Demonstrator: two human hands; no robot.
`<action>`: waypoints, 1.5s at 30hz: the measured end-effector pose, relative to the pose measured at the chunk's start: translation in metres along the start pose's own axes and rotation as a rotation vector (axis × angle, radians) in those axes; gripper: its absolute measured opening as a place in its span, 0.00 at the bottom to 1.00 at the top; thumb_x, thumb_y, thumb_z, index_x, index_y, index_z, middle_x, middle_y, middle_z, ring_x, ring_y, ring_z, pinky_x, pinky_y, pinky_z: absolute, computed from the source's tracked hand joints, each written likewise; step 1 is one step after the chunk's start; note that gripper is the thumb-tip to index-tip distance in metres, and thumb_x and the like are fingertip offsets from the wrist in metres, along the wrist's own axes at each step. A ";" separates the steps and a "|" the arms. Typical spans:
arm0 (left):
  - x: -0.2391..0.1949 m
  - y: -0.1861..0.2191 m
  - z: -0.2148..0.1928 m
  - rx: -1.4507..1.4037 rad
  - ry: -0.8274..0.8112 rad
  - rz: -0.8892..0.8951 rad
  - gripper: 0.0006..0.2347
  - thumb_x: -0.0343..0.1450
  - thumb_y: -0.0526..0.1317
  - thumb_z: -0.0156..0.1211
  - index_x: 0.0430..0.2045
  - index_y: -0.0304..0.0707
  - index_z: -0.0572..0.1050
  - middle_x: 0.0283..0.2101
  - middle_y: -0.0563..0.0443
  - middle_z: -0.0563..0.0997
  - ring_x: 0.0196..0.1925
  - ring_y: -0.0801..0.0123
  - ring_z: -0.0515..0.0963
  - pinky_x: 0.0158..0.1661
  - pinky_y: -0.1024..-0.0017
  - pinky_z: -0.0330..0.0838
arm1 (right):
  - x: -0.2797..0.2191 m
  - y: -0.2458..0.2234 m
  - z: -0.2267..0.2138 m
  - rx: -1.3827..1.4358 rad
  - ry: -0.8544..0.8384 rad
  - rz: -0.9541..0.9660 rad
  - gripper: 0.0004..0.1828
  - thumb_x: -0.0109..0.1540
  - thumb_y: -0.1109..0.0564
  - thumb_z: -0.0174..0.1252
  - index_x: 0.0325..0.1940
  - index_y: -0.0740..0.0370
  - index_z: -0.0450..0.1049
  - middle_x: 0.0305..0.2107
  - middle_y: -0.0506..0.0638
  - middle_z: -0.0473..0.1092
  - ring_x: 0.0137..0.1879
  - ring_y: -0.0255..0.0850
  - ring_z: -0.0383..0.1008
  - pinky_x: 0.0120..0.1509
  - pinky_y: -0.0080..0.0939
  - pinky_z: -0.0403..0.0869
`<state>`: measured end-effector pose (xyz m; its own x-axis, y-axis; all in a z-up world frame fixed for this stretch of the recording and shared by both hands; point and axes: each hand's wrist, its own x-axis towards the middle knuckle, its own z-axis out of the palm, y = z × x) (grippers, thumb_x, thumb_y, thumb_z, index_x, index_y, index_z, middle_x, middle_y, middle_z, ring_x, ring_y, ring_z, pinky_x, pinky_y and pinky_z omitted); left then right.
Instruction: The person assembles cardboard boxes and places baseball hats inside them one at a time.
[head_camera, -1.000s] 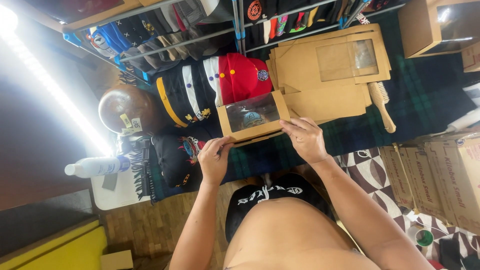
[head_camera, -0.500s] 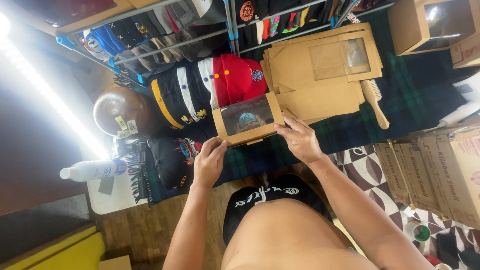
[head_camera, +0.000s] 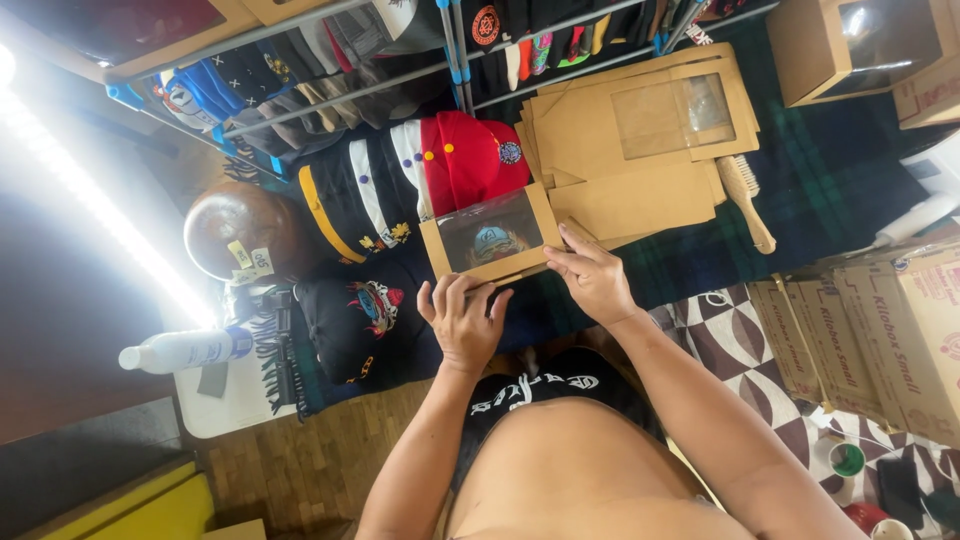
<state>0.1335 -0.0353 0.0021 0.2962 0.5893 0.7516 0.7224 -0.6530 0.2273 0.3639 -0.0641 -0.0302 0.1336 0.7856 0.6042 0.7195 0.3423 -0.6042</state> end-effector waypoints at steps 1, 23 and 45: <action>-0.003 0.000 0.001 0.020 -0.007 -0.026 0.12 0.71 0.55 0.65 0.28 0.49 0.81 0.42 0.52 0.76 0.52 0.56 0.76 0.65 0.41 0.54 | 0.001 -0.002 0.000 0.012 0.011 0.020 0.12 0.61 0.59 0.68 0.48 0.49 0.86 0.51 0.62 0.77 0.51 0.54 0.80 0.48 0.41 0.82; 0.009 0.048 0.005 -0.179 0.126 -0.669 0.09 0.62 0.40 0.78 0.27 0.43 0.81 0.25 0.56 0.83 0.27 0.63 0.81 0.30 0.73 0.73 | 0.019 -0.009 -0.011 -0.023 -0.026 -0.072 0.10 0.60 0.59 0.70 0.46 0.53 0.85 0.49 0.61 0.78 0.45 0.53 0.81 0.42 0.40 0.83; -0.008 0.043 0.010 -0.111 -0.035 -0.558 0.04 0.67 0.43 0.71 0.31 0.50 0.84 0.28 0.60 0.80 0.31 0.66 0.81 0.37 0.72 0.77 | 0.017 0.000 -0.008 0.005 -0.072 -0.062 0.10 0.60 0.58 0.70 0.46 0.53 0.85 0.51 0.60 0.76 0.50 0.54 0.79 0.47 0.42 0.82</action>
